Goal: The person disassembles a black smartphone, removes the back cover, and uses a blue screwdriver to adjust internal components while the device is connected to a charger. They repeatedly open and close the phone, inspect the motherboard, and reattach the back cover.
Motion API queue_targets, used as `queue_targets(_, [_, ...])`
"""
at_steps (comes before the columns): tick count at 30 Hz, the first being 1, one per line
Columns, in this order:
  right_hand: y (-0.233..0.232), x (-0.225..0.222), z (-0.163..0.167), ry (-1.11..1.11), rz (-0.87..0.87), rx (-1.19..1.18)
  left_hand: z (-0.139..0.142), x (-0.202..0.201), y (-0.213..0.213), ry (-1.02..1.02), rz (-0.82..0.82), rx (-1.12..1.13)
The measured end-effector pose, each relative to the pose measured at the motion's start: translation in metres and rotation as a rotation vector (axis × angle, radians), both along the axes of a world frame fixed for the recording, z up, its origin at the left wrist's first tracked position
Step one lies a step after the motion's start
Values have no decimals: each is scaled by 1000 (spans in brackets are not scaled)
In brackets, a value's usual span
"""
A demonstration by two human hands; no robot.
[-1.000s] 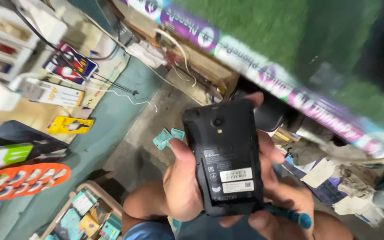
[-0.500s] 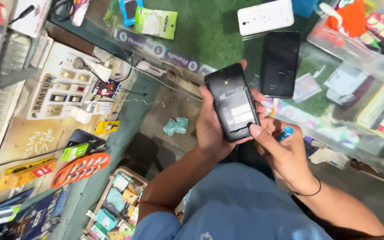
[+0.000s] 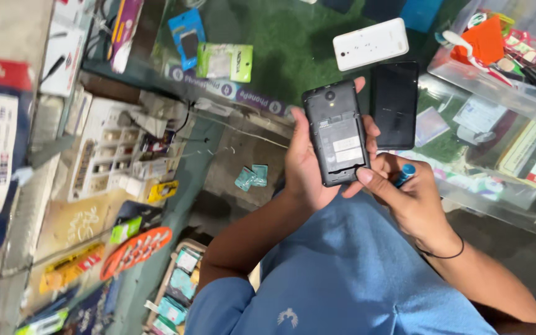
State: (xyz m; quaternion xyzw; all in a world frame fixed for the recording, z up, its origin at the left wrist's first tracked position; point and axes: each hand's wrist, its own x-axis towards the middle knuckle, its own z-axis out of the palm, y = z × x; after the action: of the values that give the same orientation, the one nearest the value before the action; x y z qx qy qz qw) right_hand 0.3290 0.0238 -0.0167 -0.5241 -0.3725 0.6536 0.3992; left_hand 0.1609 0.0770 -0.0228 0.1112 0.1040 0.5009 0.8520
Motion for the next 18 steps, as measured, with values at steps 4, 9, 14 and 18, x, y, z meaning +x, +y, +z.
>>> queue_targets(4, [13,-11,-2,-14,-1,102,-1,-8,20,46,-41,-12])
queue_targets(9, [23,-8,-11,-163,56,154,0,-16,38,123,-111,-40])
queue_targets(14, [23,0,-18,-140,-149,209,-10,-30,51,188,-126,-35])
queue_targets(18, [32,12,-23,309,-390,203,-36,-54,71,176,-58,-83])
